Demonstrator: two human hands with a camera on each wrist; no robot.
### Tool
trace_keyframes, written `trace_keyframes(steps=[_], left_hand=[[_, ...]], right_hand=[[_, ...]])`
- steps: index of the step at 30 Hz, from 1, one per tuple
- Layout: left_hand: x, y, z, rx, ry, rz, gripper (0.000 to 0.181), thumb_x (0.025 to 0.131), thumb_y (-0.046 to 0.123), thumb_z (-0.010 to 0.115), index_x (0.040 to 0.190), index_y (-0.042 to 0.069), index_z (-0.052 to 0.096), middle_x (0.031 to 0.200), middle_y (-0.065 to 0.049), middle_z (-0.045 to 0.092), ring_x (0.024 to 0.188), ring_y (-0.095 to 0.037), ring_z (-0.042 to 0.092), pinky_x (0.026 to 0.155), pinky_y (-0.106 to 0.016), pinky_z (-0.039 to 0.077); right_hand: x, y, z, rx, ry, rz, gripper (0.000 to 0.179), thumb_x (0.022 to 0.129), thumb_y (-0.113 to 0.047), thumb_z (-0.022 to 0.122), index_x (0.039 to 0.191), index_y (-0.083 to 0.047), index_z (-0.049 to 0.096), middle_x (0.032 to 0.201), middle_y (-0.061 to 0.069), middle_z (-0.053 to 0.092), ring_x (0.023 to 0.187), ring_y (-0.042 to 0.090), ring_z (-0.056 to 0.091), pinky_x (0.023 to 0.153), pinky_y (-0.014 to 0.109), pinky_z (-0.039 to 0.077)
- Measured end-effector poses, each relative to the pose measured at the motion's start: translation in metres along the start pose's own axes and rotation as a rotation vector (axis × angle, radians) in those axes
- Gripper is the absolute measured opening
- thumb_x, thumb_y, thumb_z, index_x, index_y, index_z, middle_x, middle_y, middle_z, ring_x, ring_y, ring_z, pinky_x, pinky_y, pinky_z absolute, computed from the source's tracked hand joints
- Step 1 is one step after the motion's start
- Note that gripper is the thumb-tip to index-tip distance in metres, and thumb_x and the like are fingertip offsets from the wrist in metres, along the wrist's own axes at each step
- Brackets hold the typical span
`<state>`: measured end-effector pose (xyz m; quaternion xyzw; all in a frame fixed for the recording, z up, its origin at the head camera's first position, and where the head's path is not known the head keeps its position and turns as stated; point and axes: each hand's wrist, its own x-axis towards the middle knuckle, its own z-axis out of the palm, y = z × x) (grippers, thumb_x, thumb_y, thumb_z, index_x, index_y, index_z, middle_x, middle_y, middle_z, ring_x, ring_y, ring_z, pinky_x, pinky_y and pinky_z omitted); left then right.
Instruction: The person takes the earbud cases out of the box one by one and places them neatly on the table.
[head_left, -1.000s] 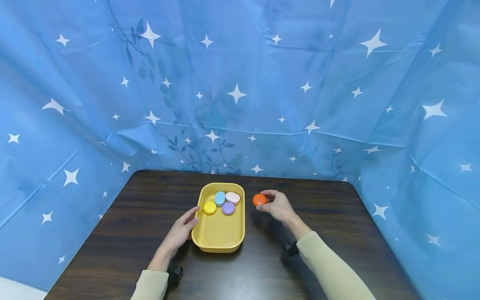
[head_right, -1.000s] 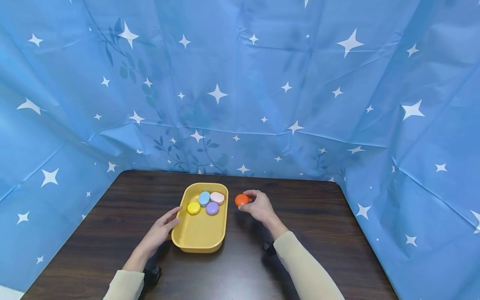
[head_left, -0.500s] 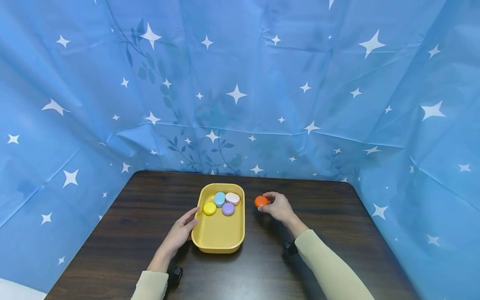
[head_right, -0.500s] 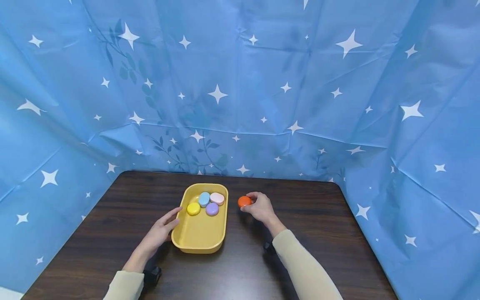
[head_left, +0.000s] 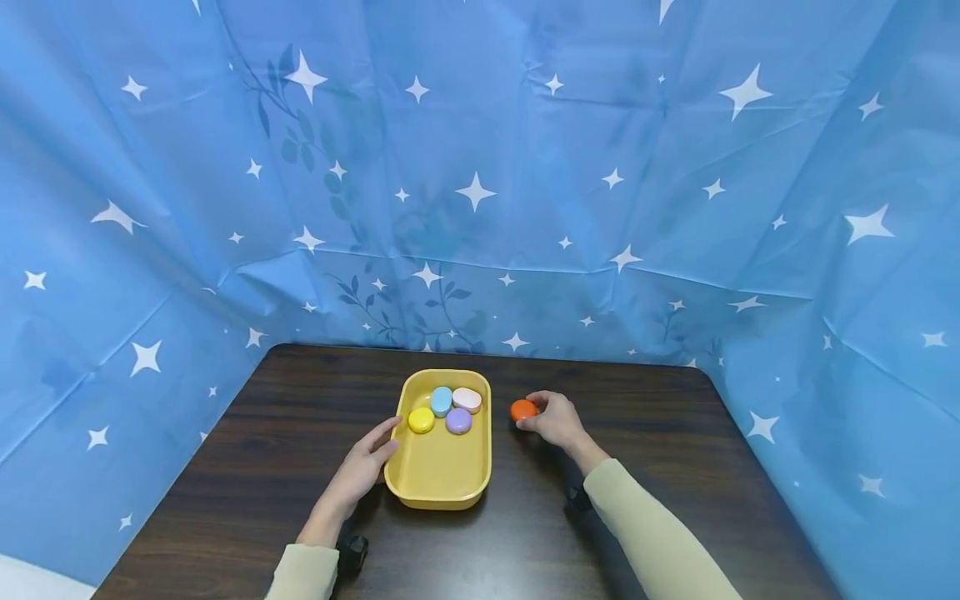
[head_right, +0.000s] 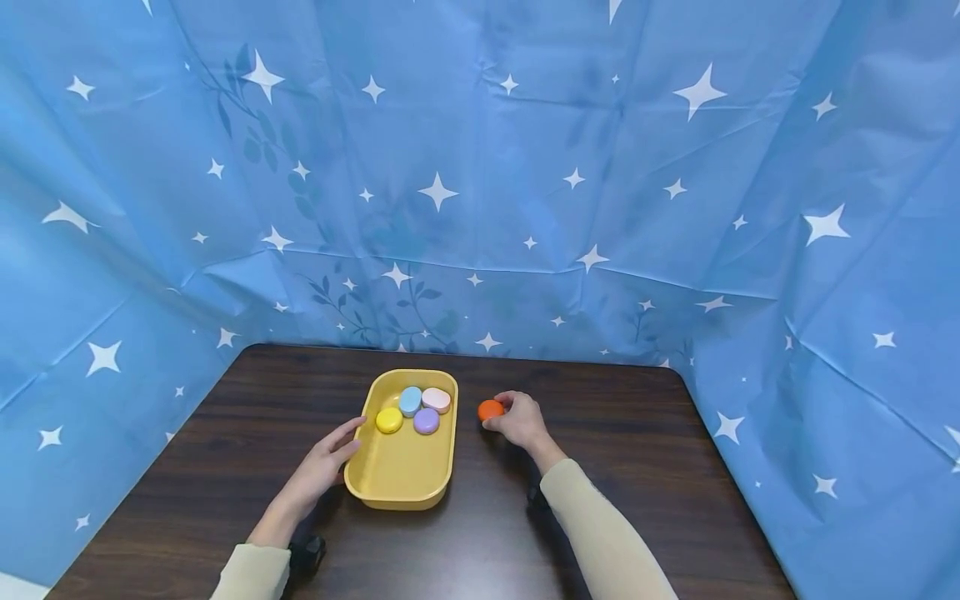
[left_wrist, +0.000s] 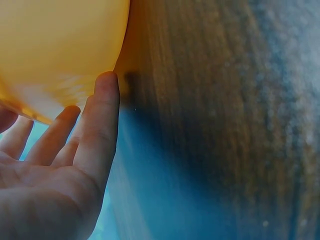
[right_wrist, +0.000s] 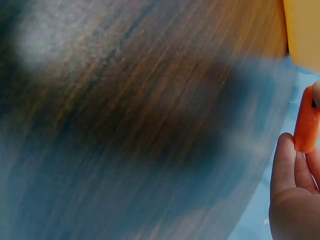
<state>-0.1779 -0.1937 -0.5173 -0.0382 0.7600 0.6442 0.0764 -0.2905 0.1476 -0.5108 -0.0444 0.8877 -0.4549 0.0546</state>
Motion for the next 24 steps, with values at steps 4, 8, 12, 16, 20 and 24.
trace_keyframes(steps=[4, 8, 12, 16, 20, 24], left_hand=[[0.0, 0.0, 0.0, 0.0, 0.004, 0.004, 0.047, 0.109, 0.018, 0.048, 0.156, 0.017, 0.042, 0.157, -0.023, 0.038, 0.131, -0.04, 0.053, 0.091, -0.048, 0.056], [0.0, 0.0, 0.001, -0.009, -0.002, 0.004, 0.048, 0.109, 0.019, 0.048, 0.156, 0.017, 0.042, 0.156, -0.023, 0.039, 0.129, -0.039, 0.055, 0.09, -0.048, 0.056], [0.0, 0.0, 0.002, -0.014, -0.002, 0.001, 0.048, 0.109, 0.019, 0.048, 0.156, 0.018, 0.041, 0.155, -0.023, 0.041, 0.125, -0.038, 0.058, 0.087, -0.047, 0.057], [0.0, 0.0, 0.002, -0.004, 0.0, 0.001, 0.048, 0.109, 0.019, 0.048, 0.156, 0.019, 0.041, 0.155, -0.024, 0.041, 0.125, -0.037, 0.058, 0.087, -0.047, 0.057], [0.0, 0.0, 0.001, -0.003, 0.001, 0.002, 0.048, 0.109, 0.019, 0.049, 0.156, 0.018, 0.041, 0.155, -0.024, 0.04, 0.126, -0.038, 0.057, 0.088, -0.047, 0.057], [0.0, 0.0, 0.001, -0.006, -0.001, 0.005, 0.048, 0.109, 0.019, 0.049, 0.156, 0.018, 0.041, 0.155, -0.024, 0.041, 0.126, -0.038, 0.057, 0.089, -0.048, 0.056]], right_hand=[[0.003, 0.003, 0.002, -0.013, -0.001, 0.0, 0.049, 0.08, -0.013, 0.086, 0.123, 0.001, 0.067, 0.107, 0.012, 0.066, 0.089, 0.025, 0.058, 0.082, 0.04, 0.053], [0.005, 0.006, 0.006, -0.079, 0.01, -0.007, 0.049, 0.08, -0.013, 0.086, 0.123, 0.001, 0.067, 0.109, 0.013, 0.066, 0.09, 0.025, 0.059, 0.084, 0.042, 0.053], [0.007, 0.008, 0.01, -0.125, 0.007, -0.017, 0.049, 0.081, -0.012, 0.085, 0.123, 0.002, 0.066, 0.113, 0.014, 0.067, 0.092, 0.026, 0.06, 0.086, 0.044, 0.053], [0.008, 0.009, 0.012, -0.14, 0.003, -0.021, 0.049, 0.081, -0.011, 0.084, 0.125, 0.003, 0.065, 0.116, 0.015, 0.065, 0.094, 0.026, 0.059, 0.088, 0.045, 0.053], [0.008, 0.009, 0.014, -0.144, 0.008, -0.026, 0.05, 0.081, -0.009, 0.084, 0.126, 0.004, 0.064, 0.119, 0.017, 0.064, 0.097, 0.028, 0.06, 0.09, 0.047, 0.053], [0.008, 0.01, 0.015, -0.16, 0.006, -0.032, 0.051, 0.082, -0.008, 0.084, 0.127, 0.005, 0.064, 0.122, 0.018, 0.063, 0.1, 0.029, 0.06, 0.092, 0.048, 0.053]])
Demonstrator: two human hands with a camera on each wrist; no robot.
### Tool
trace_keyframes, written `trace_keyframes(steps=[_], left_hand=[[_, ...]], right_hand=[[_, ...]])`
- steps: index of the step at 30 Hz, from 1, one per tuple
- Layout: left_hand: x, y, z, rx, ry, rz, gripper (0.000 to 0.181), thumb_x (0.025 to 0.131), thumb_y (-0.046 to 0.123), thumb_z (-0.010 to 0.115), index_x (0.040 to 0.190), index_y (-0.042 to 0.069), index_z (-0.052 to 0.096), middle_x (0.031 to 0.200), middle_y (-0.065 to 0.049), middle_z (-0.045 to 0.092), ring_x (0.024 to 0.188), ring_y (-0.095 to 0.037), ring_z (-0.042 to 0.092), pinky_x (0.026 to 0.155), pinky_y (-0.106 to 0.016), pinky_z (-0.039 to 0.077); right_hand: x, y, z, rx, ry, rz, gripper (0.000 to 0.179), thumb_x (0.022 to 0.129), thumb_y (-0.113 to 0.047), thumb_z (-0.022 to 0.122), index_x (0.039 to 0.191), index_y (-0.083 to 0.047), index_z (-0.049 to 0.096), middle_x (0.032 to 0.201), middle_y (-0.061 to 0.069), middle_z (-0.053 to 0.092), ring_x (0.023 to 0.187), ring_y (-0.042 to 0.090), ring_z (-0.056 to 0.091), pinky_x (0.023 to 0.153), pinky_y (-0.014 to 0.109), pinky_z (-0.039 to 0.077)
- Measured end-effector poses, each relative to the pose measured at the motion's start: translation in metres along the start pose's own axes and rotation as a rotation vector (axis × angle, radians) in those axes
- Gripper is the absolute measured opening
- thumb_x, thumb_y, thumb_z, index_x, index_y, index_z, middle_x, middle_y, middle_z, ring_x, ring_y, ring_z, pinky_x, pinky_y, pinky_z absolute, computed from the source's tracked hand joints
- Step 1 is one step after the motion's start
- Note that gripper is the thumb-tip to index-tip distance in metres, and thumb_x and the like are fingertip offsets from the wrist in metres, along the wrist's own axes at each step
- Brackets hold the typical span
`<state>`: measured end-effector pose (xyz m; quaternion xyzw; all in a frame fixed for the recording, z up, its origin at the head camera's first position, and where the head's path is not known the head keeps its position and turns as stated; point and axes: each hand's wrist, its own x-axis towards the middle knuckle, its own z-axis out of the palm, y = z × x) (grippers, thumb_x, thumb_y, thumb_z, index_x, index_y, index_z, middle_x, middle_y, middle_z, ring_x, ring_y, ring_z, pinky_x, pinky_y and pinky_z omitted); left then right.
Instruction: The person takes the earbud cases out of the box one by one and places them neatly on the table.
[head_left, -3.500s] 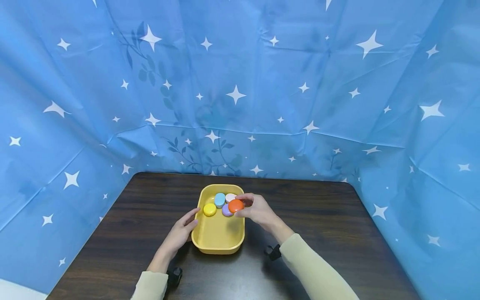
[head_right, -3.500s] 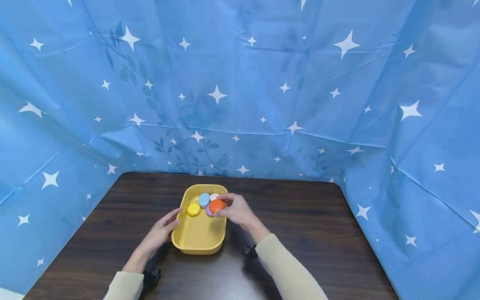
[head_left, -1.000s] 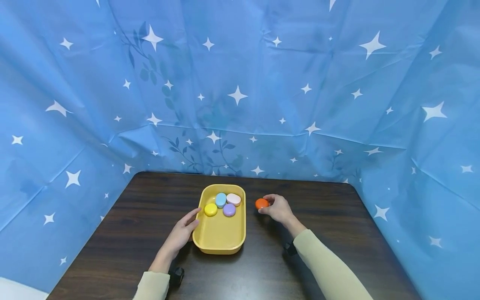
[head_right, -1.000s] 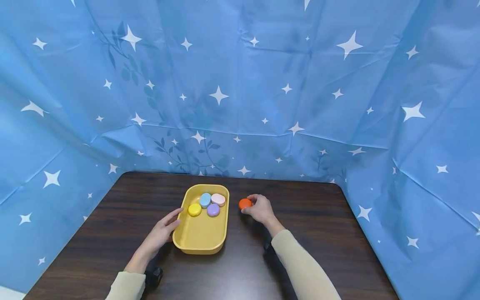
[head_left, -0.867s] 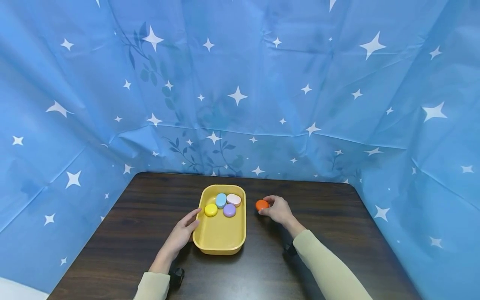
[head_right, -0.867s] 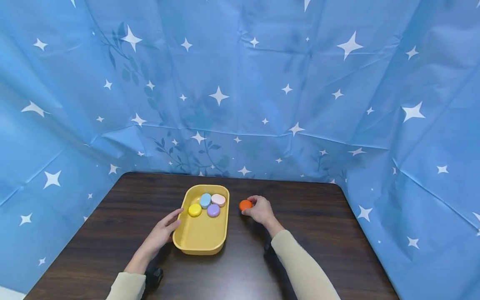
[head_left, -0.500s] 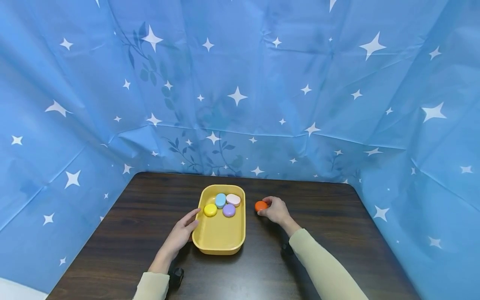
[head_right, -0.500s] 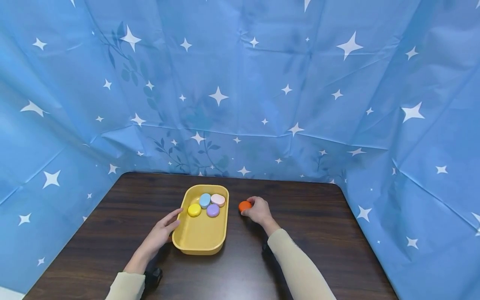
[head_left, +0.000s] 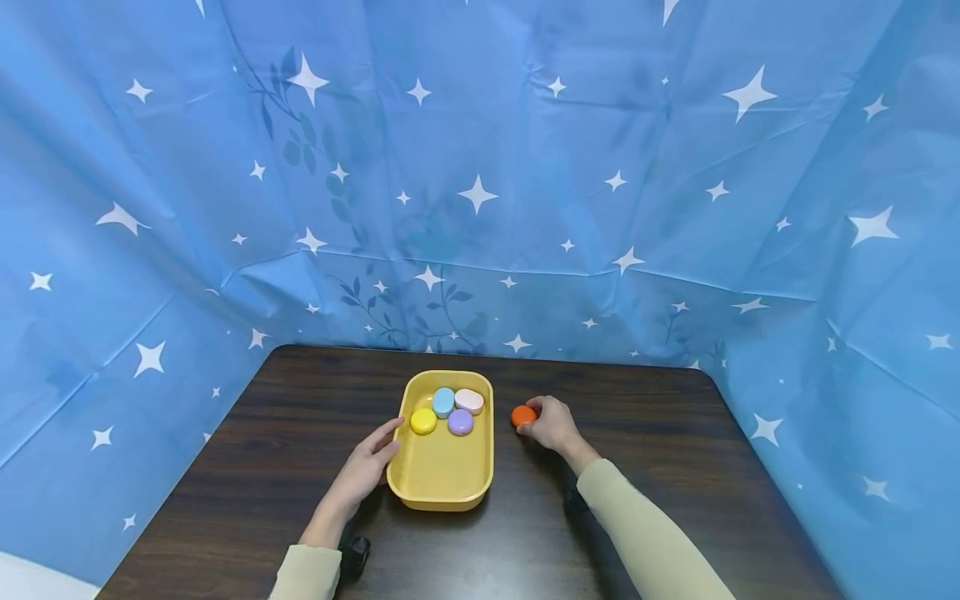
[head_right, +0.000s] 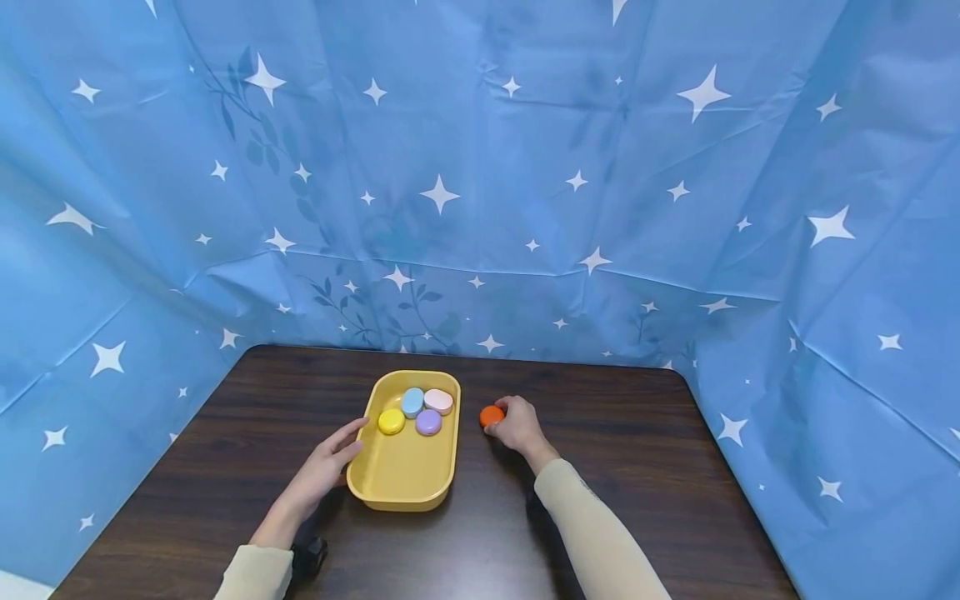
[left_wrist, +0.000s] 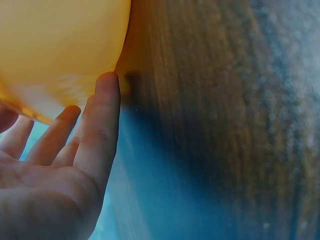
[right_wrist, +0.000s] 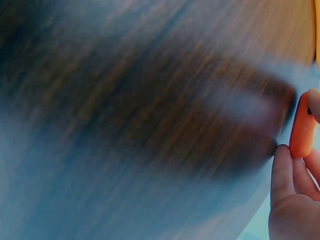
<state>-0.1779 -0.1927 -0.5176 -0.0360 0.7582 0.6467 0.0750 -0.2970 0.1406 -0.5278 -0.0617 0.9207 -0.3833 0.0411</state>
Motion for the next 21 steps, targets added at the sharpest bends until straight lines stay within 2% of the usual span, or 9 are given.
trace_keyframes(steps=[21], left_hand=[[0.0001, -0.0009, -0.0001, 0.0, -0.002, 0.002, 0.048, 0.109, 0.019, 0.049, 0.156, 0.018, 0.041, 0.155, -0.024, 0.041, 0.126, -0.038, 0.057, 0.089, -0.048, 0.057]], right_hand=[[-0.0027, -0.004, 0.0009, -0.071, -0.023, -0.037, 0.052, 0.083, -0.011, 0.085, 0.127, 0.006, 0.064, 0.122, 0.018, 0.061, 0.1, 0.028, 0.059, 0.094, 0.048, 0.053]])
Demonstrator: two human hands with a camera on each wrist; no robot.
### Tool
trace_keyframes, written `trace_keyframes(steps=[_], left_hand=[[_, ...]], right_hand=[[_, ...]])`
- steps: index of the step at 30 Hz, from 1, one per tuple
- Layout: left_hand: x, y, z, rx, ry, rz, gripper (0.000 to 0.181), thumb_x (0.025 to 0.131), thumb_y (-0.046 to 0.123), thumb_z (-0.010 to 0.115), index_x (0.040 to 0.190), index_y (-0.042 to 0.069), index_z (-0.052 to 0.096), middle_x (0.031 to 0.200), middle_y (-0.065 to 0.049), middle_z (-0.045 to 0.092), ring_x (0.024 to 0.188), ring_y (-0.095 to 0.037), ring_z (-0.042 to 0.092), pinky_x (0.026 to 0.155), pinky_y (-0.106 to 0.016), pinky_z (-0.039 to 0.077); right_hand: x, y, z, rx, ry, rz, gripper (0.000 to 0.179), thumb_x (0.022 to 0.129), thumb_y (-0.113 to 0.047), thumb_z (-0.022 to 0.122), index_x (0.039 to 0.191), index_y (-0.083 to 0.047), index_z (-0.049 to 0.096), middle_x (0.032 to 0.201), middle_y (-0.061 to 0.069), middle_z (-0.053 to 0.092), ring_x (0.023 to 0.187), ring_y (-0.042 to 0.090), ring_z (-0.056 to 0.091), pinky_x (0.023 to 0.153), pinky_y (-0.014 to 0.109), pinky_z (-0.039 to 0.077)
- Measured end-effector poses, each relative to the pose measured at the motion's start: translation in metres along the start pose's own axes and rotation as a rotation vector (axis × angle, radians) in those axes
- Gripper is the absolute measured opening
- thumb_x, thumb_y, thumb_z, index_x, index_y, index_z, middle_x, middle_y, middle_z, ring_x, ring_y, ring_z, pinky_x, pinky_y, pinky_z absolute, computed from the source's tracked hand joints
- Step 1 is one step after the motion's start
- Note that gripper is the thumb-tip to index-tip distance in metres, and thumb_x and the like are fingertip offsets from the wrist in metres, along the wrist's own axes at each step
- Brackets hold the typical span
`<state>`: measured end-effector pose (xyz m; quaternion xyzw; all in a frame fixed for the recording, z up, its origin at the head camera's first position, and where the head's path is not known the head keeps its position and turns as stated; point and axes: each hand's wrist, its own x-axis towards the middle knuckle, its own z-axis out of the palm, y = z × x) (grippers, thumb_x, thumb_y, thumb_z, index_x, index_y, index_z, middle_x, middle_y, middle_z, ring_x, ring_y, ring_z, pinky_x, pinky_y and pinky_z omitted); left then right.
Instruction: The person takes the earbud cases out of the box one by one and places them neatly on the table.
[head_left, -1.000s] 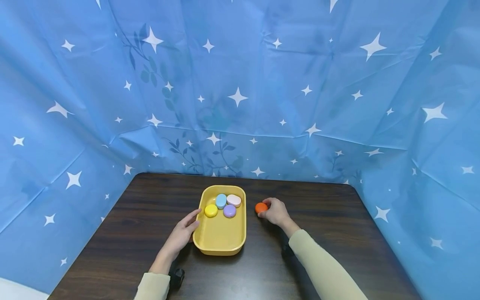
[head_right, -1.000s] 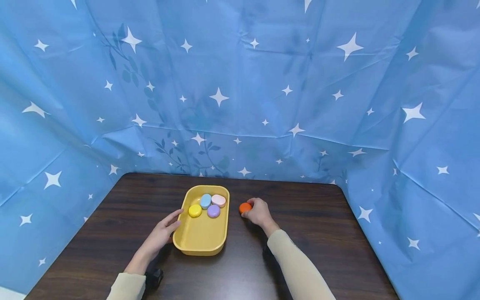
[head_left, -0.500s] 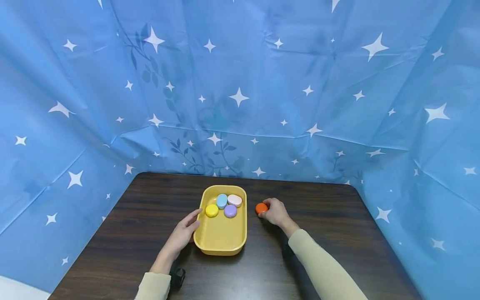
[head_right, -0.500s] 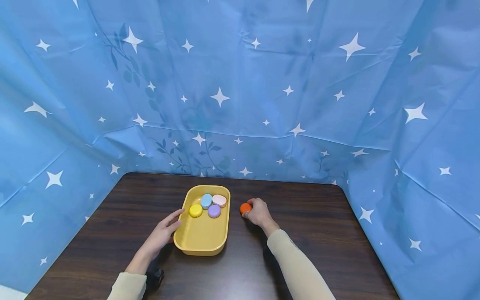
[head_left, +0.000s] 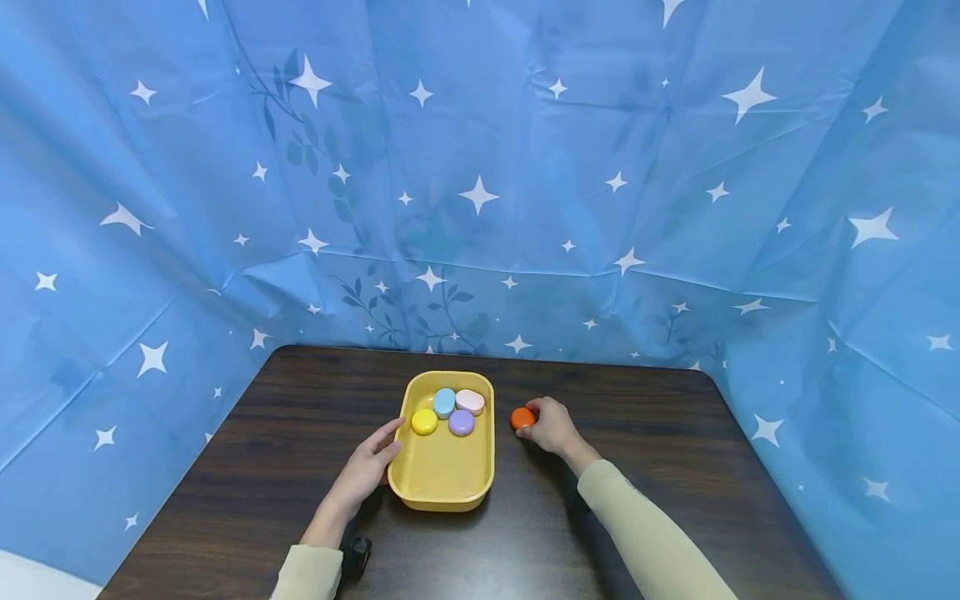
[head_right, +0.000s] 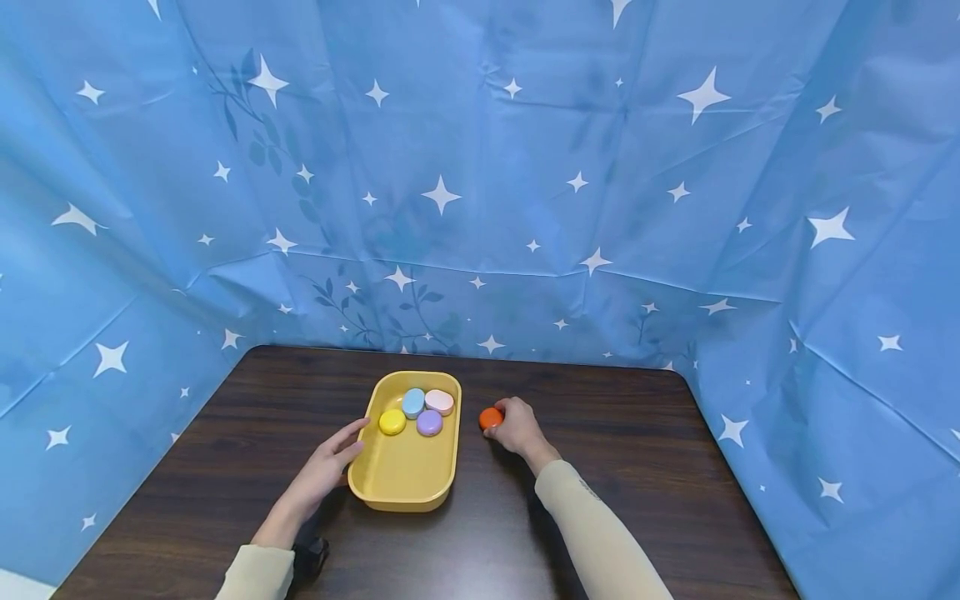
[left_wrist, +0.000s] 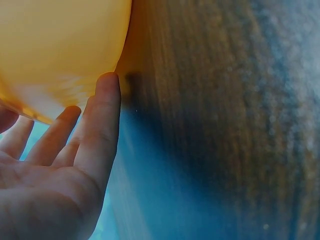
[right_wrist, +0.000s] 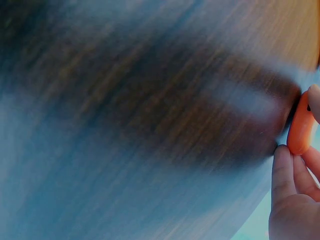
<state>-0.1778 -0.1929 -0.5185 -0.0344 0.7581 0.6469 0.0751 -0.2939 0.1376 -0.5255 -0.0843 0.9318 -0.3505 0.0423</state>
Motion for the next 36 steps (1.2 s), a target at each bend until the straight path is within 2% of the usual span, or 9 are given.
trace_keyframes(steps=[15, 31, 36], left_hand=[[-0.001, 0.001, 0.0, 0.004, 0.0, -0.008, 0.049, 0.109, 0.019, 0.049, 0.157, 0.018, 0.041, 0.158, -0.024, 0.038, 0.129, -0.039, 0.055, 0.091, -0.048, 0.056], [0.0, 0.002, 0.001, -0.004, 0.002, -0.006, 0.048, 0.109, 0.018, 0.049, 0.156, 0.017, 0.042, 0.156, -0.023, 0.041, 0.127, -0.037, 0.057, 0.091, -0.048, 0.056], [0.0, 0.003, 0.001, 0.008, 0.007, -0.011, 0.048, 0.109, 0.018, 0.049, 0.156, 0.018, 0.042, 0.156, -0.023, 0.041, 0.127, -0.037, 0.057, 0.091, -0.047, 0.056]], right_hand=[[-0.001, 0.001, -0.001, -0.028, -0.002, -0.02, 0.053, 0.083, -0.012, 0.086, 0.127, 0.006, 0.064, 0.123, 0.019, 0.061, 0.1, 0.028, 0.059, 0.094, 0.047, 0.053], [-0.002, -0.005, -0.014, 0.04, 0.014, -0.036, 0.044, 0.087, -0.009, 0.08, 0.126, 0.005, 0.065, 0.119, 0.016, 0.064, 0.106, 0.03, 0.062, 0.095, 0.049, 0.053], [-0.003, -0.009, -0.016, 0.063, 0.031, -0.043, 0.045, 0.088, -0.011, 0.08, 0.128, 0.003, 0.065, 0.122, 0.015, 0.065, 0.11, 0.031, 0.062, 0.096, 0.049, 0.053]])
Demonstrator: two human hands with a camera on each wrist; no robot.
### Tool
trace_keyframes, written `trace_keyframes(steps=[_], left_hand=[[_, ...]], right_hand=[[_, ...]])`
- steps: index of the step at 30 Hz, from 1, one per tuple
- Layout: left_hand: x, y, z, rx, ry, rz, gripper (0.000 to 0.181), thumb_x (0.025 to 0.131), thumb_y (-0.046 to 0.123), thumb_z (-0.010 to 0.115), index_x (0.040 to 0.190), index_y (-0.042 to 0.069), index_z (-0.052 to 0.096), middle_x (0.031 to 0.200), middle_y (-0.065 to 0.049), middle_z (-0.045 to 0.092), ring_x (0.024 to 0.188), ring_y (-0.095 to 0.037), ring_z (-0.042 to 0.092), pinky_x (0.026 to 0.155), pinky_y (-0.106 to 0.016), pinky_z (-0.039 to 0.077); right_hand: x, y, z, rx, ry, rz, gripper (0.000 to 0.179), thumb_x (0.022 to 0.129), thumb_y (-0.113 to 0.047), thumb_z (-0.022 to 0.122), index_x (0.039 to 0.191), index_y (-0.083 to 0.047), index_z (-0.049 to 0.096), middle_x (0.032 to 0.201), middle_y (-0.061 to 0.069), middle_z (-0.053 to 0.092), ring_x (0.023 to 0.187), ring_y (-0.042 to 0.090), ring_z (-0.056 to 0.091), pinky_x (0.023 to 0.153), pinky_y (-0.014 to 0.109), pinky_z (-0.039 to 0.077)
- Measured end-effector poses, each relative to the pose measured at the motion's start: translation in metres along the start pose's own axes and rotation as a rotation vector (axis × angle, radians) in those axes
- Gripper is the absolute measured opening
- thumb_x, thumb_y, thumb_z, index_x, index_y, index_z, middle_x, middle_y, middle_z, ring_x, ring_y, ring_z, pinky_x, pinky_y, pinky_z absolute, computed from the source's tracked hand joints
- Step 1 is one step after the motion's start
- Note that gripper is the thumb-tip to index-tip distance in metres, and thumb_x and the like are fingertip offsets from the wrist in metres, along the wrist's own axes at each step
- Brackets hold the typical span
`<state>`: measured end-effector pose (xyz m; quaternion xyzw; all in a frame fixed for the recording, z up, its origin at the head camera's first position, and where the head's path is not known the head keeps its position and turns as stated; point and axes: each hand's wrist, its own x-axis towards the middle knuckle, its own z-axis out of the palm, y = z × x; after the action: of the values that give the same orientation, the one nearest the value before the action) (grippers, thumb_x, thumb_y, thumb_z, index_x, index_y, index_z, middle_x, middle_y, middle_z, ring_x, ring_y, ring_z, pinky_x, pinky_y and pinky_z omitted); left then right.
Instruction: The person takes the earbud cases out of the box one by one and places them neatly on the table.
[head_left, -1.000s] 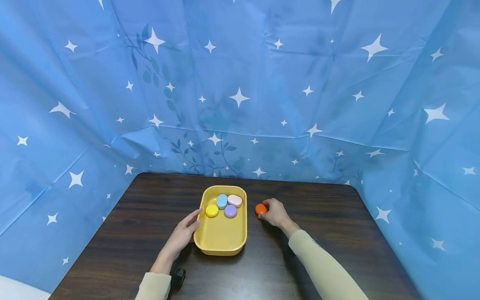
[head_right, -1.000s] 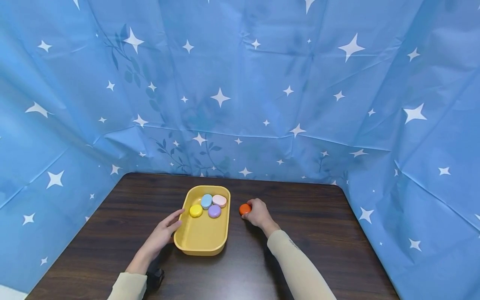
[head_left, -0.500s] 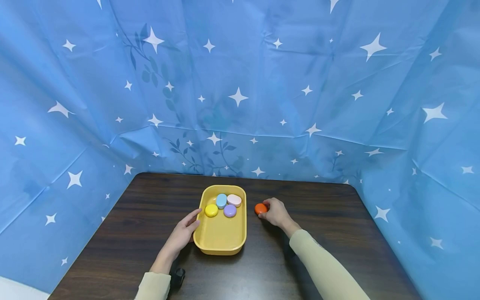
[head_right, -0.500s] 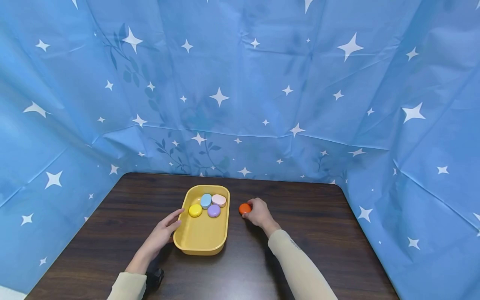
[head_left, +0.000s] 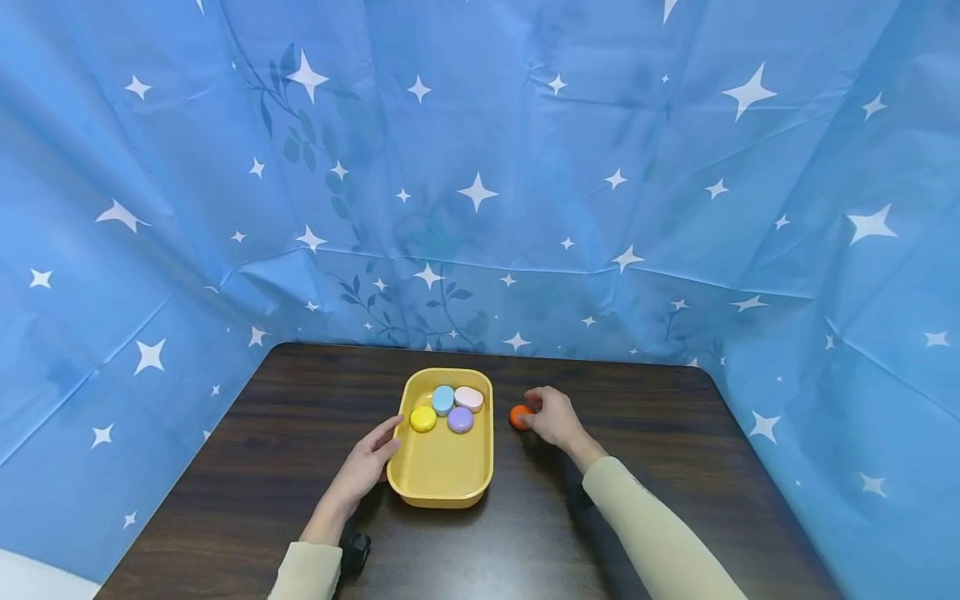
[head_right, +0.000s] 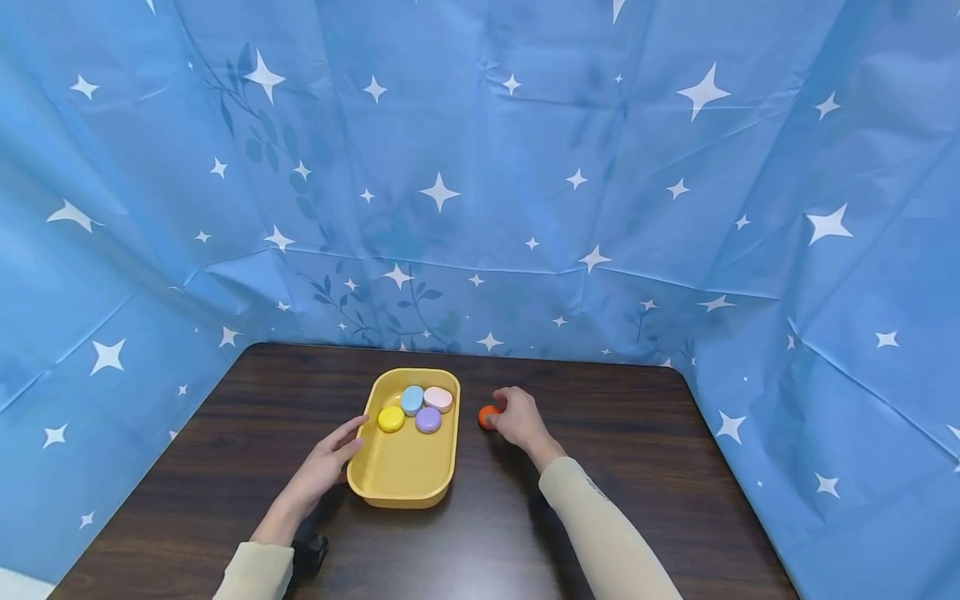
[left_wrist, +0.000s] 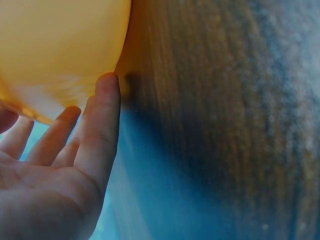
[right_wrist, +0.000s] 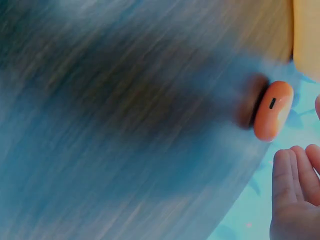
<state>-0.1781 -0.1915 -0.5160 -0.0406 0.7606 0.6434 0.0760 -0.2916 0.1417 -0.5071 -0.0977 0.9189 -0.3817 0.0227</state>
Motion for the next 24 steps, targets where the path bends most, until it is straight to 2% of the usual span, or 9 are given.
trace_keyframes(steps=[14, 24], left_hand=[[0.001, -0.001, -0.001, 0.001, -0.003, -0.003, 0.048, 0.109, 0.018, 0.047, 0.156, 0.017, 0.041, 0.155, -0.024, 0.041, 0.126, -0.037, 0.057, 0.091, -0.047, 0.056], [0.003, -0.002, 0.0, 0.018, 0.008, -0.001, 0.047, 0.109, 0.019, 0.049, 0.156, 0.018, 0.043, 0.156, -0.024, 0.04, 0.127, -0.037, 0.056, 0.092, -0.047, 0.056]], right_hand=[[-0.002, -0.015, -0.002, 0.07, 0.048, -0.034, 0.039, 0.091, -0.018, 0.078, 0.125, -0.002, 0.068, 0.117, 0.01, 0.067, 0.107, 0.027, 0.063, 0.093, 0.047, 0.055], [-0.005, -0.027, -0.001, 0.078, 0.07, -0.064, 0.036, 0.091, -0.021, 0.079, 0.121, -0.004, 0.07, 0.116, 0.009, 0.068, 0.105, 0.026, 0.062, 0.093, 0.044, 0.055]])
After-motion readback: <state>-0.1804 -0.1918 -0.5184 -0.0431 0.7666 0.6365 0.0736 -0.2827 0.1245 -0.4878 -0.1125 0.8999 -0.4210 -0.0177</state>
